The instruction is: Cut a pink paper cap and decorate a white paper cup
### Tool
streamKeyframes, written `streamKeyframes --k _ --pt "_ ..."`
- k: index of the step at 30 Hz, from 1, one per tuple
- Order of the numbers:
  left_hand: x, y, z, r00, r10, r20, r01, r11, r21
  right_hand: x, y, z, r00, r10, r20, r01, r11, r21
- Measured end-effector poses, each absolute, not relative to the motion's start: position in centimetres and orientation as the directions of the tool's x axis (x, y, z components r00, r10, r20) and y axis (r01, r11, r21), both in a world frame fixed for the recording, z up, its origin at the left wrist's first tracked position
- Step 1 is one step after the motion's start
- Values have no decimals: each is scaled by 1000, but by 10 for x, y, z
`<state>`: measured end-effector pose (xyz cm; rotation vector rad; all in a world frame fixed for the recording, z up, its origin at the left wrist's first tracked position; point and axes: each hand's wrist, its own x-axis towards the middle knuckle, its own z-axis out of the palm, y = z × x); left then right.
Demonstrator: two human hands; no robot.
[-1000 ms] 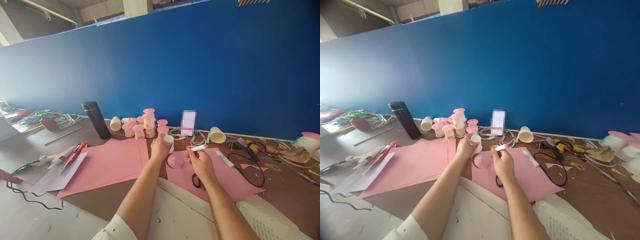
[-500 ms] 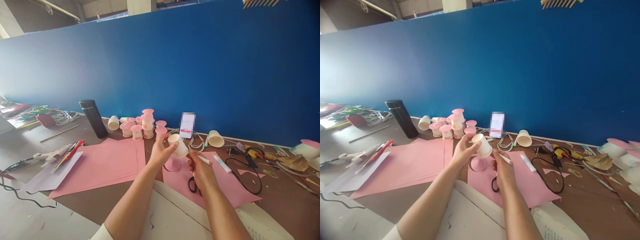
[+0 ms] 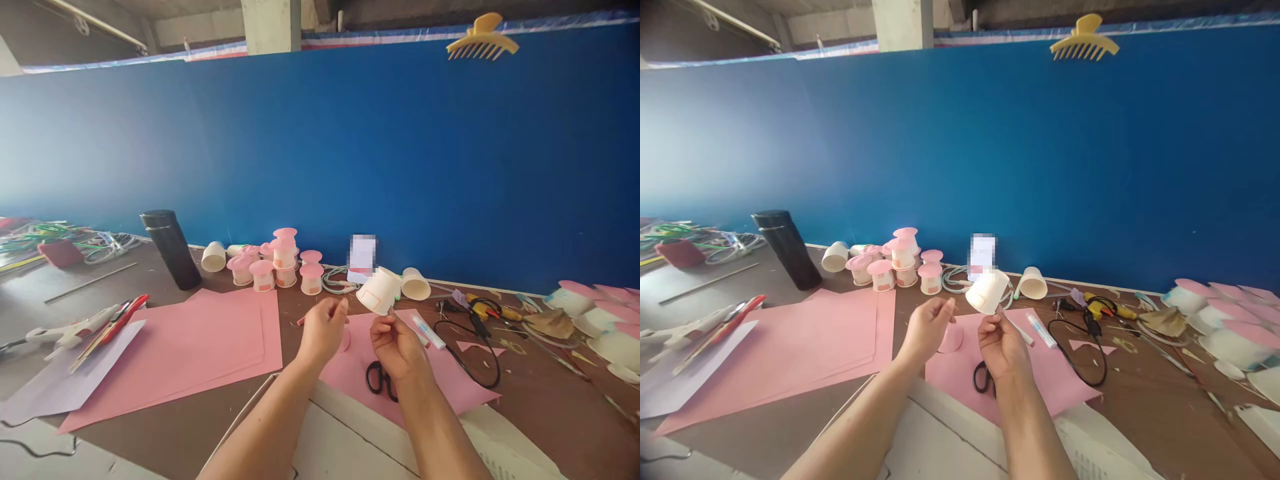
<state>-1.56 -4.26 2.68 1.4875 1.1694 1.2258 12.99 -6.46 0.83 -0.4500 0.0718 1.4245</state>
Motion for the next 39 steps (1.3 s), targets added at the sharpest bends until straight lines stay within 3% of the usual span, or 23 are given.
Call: streamKeyframes --k 3,5,7,11,14,21,24,27,30,33,36,39 --pt "-6 -52 27 337 940 -49 -155 107 982 129 -68 14 120 964 -239 -981 78 -180" --pt "-1 -56 28 453 891 -33 -415 244 876 128 -68 14 112 973 -200 -983 80 -162" --pt "0 -59 30 493 869 28 -559 292 776 126 -67 13 106 977 -184 -983 76 -165" --pt "2 -62 32 581 805 123 -592 314 742 123 -63 9 103 979 -174 -971 62 -229" --pt "6 -63 32 556 818 151 -631 297 717 119 -62 10 123 977 -172 -952 67 -300" --pt "11 -62 25 511 849 132 -654 285 700 114 -62 15 228 950 -211 -902 124 -414" --pt "9 -59 22 501 859 104 -697 330 636 114 -61 14 240 946 -219 -897 130 -421" --pt "6 -57 22 483 874 49 -742 379 553 112 -62 10 305 924 -230 -845 151 -513" --pt "3 -55 22 446 895 8 -768 378 517 111 -65 7 443 872 -209 -647 150 -748" --pt "2 -53 23 383 924 -25 -787 340 514 112 -73 14 645 761 -66 -260 137 -956" --pt "1 -52 24 334 941 -47 -779 304 548 110 -85 27 732 627 265 182 194 -964" --pt "2 -52 25 322 941 -102 -750 319 580 103 -96 37 613 574 543 460 300 -836"
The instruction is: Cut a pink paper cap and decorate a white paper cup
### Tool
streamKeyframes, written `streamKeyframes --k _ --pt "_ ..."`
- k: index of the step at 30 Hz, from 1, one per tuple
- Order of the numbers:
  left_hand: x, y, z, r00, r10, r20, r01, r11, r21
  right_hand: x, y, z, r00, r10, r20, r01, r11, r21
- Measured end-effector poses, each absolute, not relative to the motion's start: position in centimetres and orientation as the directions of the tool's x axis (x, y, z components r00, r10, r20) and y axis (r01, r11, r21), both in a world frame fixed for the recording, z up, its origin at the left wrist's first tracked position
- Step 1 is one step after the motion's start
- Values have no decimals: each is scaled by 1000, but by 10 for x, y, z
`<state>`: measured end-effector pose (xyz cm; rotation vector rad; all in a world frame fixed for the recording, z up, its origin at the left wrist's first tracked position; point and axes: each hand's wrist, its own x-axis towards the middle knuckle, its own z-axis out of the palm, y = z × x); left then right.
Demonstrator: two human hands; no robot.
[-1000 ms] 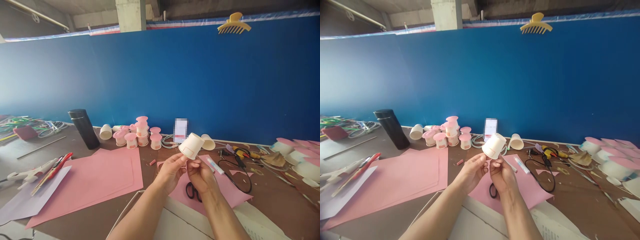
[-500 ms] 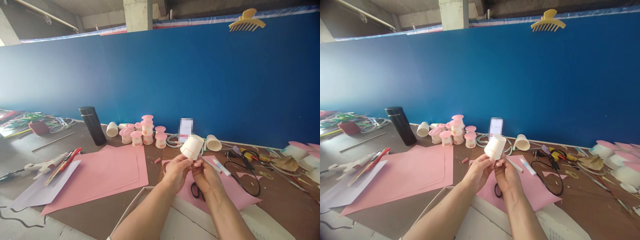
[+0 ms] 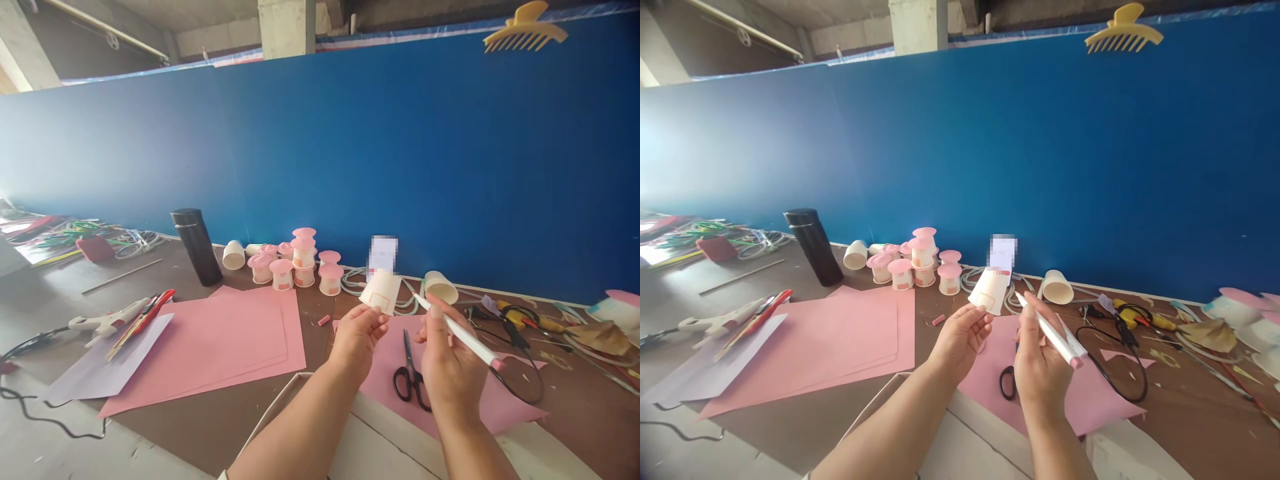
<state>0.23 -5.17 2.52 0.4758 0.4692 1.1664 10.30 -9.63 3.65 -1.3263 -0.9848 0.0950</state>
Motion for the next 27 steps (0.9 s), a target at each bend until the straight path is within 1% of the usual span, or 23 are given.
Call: streamKeyframes --k 2,3,5,7,9,14,18,20,24,27 --pt "3 -52 25 317 941 -120 -748 326 577 97 -101 37 489 544 682 606 351 -714" --pt "4 -52 25 318 941 -113 -753 323 573 95 -102 36 425 539 727 657 369 -657" --pt "5 -53 24 317 943 -99 -766 316 560 91 -103 34 344 544 766 709 384 -591" --pt "5 -53 23 317 944 -96 -776 316 547 89 -102 32 348 565 749 713 359 -602" --pt "6 -54 22 325 942 -89 -779 319 540 88 -100 30 390 576 719 703 318 -636" --pt "8 -52 16 351 932 -83 -754 335 565 88 -95 25 451 603 658 697 222 -682" --pt "10 -47 6 352 929 -114 -748 353 562 90 -90 19 459 597 657 698 214 -683" --pt "11 -44 1 352 926 -136 -740 364 566 91 -88 17 452 616 645 700 203 -685" --pt "14 -41 -6 383 918 -105 -721 368 587 94 -84 10 435 681 590 690 169 -704" --pt "15 -40 -8 399 911 -106 -705 379 600 97 -81 5 440 689 576 691 151 -707"
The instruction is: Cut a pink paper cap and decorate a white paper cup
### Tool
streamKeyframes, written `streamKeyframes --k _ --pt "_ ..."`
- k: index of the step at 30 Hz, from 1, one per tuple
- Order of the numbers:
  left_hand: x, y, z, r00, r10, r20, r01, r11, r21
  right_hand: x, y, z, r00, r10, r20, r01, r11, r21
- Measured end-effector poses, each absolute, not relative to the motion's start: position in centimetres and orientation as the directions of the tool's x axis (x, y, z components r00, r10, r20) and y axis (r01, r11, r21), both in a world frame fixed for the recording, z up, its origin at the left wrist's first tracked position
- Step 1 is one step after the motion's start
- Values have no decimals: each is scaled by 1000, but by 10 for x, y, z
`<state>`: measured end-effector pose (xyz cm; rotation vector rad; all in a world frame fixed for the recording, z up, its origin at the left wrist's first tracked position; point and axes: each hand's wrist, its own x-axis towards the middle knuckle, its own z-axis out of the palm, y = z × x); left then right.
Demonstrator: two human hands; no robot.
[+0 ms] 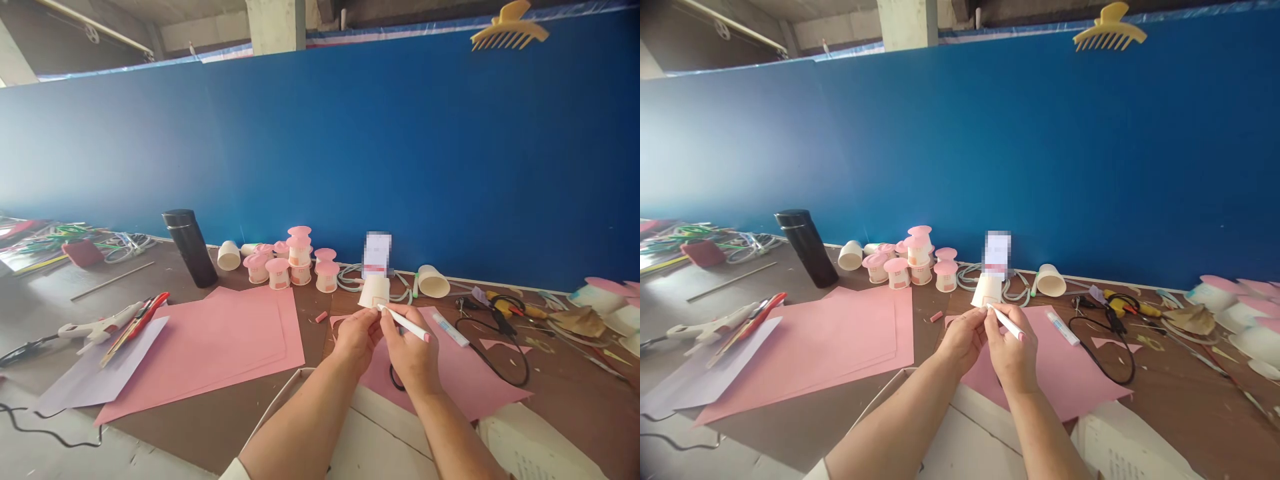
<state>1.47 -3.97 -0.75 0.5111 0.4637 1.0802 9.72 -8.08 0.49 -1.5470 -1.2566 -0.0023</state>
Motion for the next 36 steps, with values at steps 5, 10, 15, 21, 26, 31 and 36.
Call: streamKeyframes --k 5,10,15,21,26,31,36 --pt "16 -38 -10 398 906 -144 -697 400 595 101 -76 -1 449 675 585 699 143 -701" --pt "17 -37 -10 388 907 -162 -696 404 593 100 -76 -2 433 673 600 711 154 -686" --pt "17 -37 -9 384 909 -164 -694 401 598 99 -77 -2 418 663 620 722 172 -671" --pt "17 -39 -7 384 909 -160 -692 398 603 99 -77 -2 422 680 600 717 154 -680" --pt "16 -41 -3 386 905 -179 -683 411 603 98 -77 0 428 688 586 711 144 -688" --pt "15 -41 -2 383 906 -177 -680 407 609 98 -77 -1 418 687 594 720 148 -678" --pt "15 -41 -3 383 909 -167 -679 399 616 98 -77 -2 420 697 581 716 139 -684"
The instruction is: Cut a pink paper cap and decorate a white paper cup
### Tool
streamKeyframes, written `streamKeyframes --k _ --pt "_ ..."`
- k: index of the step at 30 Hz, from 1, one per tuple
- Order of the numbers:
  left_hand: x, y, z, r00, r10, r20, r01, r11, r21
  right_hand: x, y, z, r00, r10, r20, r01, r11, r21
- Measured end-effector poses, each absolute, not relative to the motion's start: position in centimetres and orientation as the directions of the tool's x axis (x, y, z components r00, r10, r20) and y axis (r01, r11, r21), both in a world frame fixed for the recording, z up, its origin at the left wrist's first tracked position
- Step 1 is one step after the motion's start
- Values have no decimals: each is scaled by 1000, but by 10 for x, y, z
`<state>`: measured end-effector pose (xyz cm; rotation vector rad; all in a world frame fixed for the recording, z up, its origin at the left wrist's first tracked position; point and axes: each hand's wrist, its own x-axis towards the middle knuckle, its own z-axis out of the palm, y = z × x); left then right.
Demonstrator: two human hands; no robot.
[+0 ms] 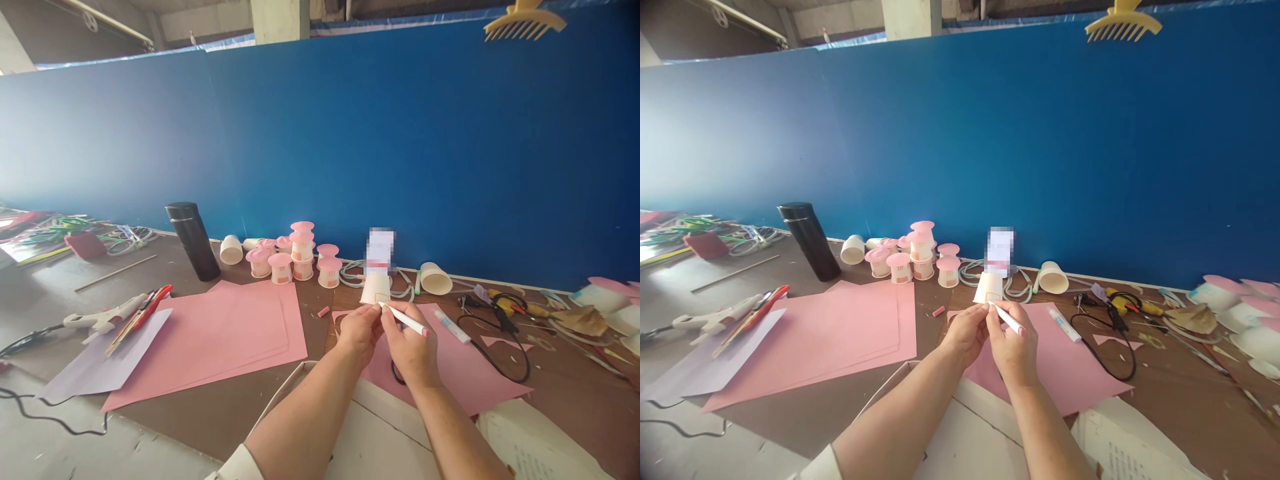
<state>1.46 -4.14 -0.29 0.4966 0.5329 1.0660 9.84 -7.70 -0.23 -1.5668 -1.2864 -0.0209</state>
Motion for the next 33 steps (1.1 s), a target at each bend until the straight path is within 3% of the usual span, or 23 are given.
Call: streamKeyframes --k 5,11,33 --pt "15 -41 -2 389 907 -161 -678 400 617 97 -78 0 438 705 558 693 131 -709" --pt "15 -39 -4 397 905 -156 -715 411 565 96 -81 7 507 611 609 679 152 -718" --pt "15 -39 -3 388 903 -187 -711 422 562 97 -78 3 482 668 567 694 104 -712"
